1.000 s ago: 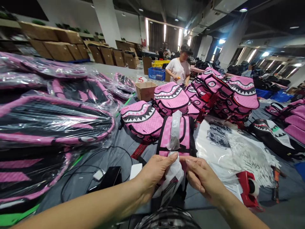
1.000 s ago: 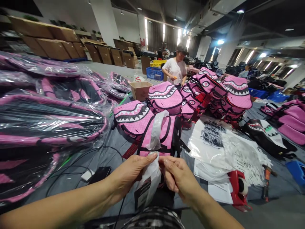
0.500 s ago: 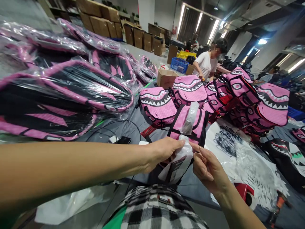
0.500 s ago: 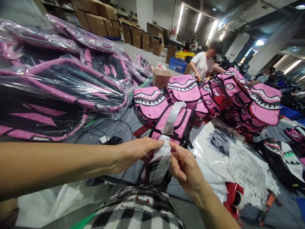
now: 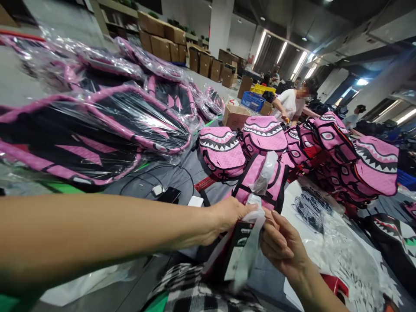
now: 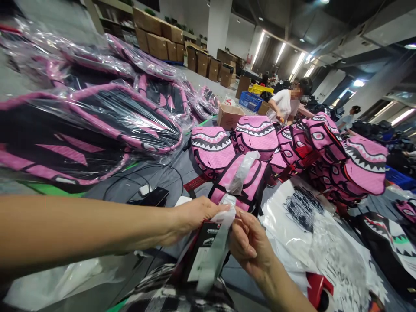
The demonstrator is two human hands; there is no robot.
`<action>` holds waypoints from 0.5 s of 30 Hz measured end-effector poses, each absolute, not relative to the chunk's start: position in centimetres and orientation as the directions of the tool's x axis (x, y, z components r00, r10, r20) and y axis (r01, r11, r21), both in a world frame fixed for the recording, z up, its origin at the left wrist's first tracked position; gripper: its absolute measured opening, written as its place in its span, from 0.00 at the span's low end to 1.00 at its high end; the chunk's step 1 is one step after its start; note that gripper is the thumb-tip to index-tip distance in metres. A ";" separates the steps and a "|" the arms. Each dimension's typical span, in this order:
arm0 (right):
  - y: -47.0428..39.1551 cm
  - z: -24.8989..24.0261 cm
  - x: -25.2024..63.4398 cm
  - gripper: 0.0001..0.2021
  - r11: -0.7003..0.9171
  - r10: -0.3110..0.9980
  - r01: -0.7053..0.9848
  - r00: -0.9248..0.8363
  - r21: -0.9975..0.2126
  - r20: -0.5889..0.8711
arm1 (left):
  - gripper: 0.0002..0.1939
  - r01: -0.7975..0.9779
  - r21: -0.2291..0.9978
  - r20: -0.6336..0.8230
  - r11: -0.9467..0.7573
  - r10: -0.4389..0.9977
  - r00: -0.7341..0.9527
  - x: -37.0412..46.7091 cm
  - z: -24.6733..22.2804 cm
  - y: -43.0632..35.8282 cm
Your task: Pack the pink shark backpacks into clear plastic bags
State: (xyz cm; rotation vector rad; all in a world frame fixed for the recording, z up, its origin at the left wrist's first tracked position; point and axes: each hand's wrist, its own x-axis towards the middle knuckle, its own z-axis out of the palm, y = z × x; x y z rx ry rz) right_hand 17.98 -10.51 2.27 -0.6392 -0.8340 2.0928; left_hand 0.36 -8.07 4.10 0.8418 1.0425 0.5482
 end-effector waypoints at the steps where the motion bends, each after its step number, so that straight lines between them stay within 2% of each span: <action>1: -10.4 1.8 18.0 0.21 -0.503 0.791 -0.500 -0.596 -0.705 -0.141 | 0.31 -0.055 0.794 -0.520 0.605 0.723 0.454 0.6 3.5 -8.2; 6: -10.1 0.2 18.3 0.14 -0.593 0.731 -0.512 -0.667 -0.621 -0.148 | 0.37 -0.159 0.774 -0.442 0.613 0.703 0.558 0.8 0.3 -7.8; 12: -9.8 0.6 19.3 0.32 -0.628 0.620 -0.284 -0.745 -0.724 -0.246 | 0.35 -0.059 0.843 -0.365 0.535 0.648 0.668 0.0 -0.5 -6.6; 15: -9.4 0.6 19.0 0.33 -0.609 0.638 -0.308 -0.738 -0.731 -0.220 | 0.33 -0.014 0.847 -0.379 0.531 0.623 0.684 0.1 -0.4 -6.2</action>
